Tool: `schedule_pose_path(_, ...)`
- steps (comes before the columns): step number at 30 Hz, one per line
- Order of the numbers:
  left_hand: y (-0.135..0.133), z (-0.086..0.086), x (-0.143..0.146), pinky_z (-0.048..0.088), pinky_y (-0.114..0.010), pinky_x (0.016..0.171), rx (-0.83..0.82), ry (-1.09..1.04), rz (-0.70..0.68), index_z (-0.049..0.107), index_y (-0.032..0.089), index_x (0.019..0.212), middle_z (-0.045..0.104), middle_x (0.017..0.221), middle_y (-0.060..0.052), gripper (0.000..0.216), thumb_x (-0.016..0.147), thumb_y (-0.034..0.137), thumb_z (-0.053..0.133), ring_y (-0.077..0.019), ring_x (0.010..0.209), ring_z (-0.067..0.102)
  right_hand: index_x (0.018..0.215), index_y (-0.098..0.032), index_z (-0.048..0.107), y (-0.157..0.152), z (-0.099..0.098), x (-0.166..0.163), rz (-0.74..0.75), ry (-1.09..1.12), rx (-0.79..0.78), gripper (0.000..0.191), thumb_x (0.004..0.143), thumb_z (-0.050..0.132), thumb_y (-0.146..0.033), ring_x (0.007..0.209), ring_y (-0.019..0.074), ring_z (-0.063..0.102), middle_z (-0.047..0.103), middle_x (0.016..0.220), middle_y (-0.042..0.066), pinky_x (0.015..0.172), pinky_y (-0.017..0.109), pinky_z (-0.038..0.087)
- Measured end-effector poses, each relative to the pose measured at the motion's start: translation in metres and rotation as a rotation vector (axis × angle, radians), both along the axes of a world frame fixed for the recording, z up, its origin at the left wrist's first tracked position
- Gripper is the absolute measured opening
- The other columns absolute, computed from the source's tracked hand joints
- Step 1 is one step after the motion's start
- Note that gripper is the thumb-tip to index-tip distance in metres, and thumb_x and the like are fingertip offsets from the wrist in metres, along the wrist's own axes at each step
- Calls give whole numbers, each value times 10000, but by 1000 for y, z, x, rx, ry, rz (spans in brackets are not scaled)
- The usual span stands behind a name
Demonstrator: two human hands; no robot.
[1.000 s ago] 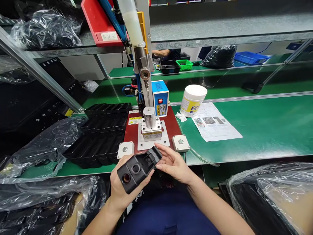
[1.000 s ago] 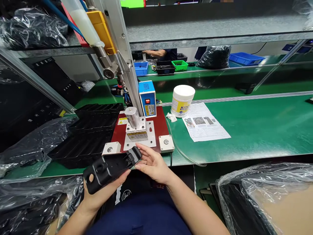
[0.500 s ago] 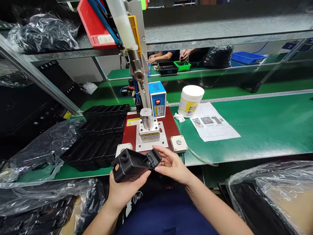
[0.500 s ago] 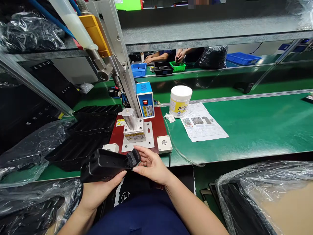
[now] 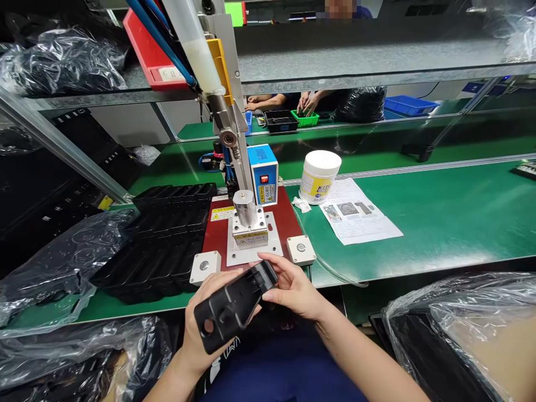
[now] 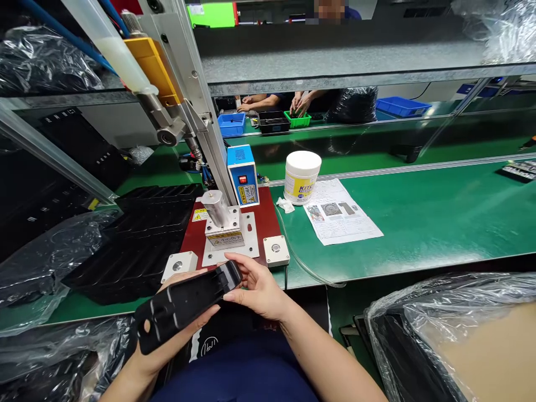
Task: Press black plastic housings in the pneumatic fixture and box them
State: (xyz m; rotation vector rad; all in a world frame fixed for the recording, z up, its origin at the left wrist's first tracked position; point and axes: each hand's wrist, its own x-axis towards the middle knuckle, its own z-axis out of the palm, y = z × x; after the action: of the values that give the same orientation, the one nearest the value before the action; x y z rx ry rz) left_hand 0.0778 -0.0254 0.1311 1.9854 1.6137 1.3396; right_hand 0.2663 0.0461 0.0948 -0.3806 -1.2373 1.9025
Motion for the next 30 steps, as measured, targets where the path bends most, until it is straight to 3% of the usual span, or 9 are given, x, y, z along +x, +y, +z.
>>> schedule_pose_path(4, 5, -4, -8, 564, -414, 928, 123, 103, -80, 546, 216, 1266, 659, 1173, -78, 597, 726, 239, 799, -246, 1073, 638, 1360, -277, 507, 1, 5, 3, 10, -20, 21, 649, 795, 826, -279, 1158, 208, 555, 617, 1183, 50, 1028, 363, 415)
schedule_pose_path(7, 5, -9, -11, 546, -440, 932, 235, 145, -149, 532, 193, 1286, 648, 1195, -102, 521, 803, 232, 723, -266, 1100, 623, 1346, -282, 522, -2, 11, 3, -12, -28, 25, 572, 838, 784, -298, 1117, 190, 578, 632, 1170, 44, 997, 339, 436)
schedule_pose_path(13, 5, -10, 3, 525, -407, 911, 395, 139, -173, 531, 198, 1335, 650, 1193, -110, 372, 977, 166, 438, -233, 1121, 606, 1101, -234, 660, -12, 15, -9, -265, -38, 21, 258, 881, 734, -346, 952, 165, 627, 681, 998, 28, 874, 283, 480)
schedule_pose_path(18, 8, -10, 3, 531, -413, 902, 470, 220, -239, 540, 148, 1324, 644, 1197, -143, 379, 954, 125, 463, -264, 1149, 594, 1035, -229, 676, -13, 14, -13, -382, -111, 64, 228, 901, 702, -412, 831, 148, 610, 664, 896, 11, 773, 248, 469)
schedule_pose_path(24, 5, -8, -3, 527, -437, 935, 470, 304, -263, 557, 96, 1254, 615, 1203, -172, 340, 923, 79, 481, -284, 1200, 557, 1101, -255, 667, -13, 12, -15, -333, -99, 71, 245, 963, 604, -448, 958, 191, 595, 656, 1008, 39, 877, 309, 458)
schedule_pose_path(30, 3, -11, -4, 532, -424, 954, 446, 247, -224, 549, 143, 1270, 627, 1222, -141, 345, 933, 115, 485, -254, 1199, 568, 1157, -243, 651, -13, 5, -18, -279, -27, 1, 384, 996, 475, -544, 993, 237, 613, 663, 1039, 72, 940, 382, 464)
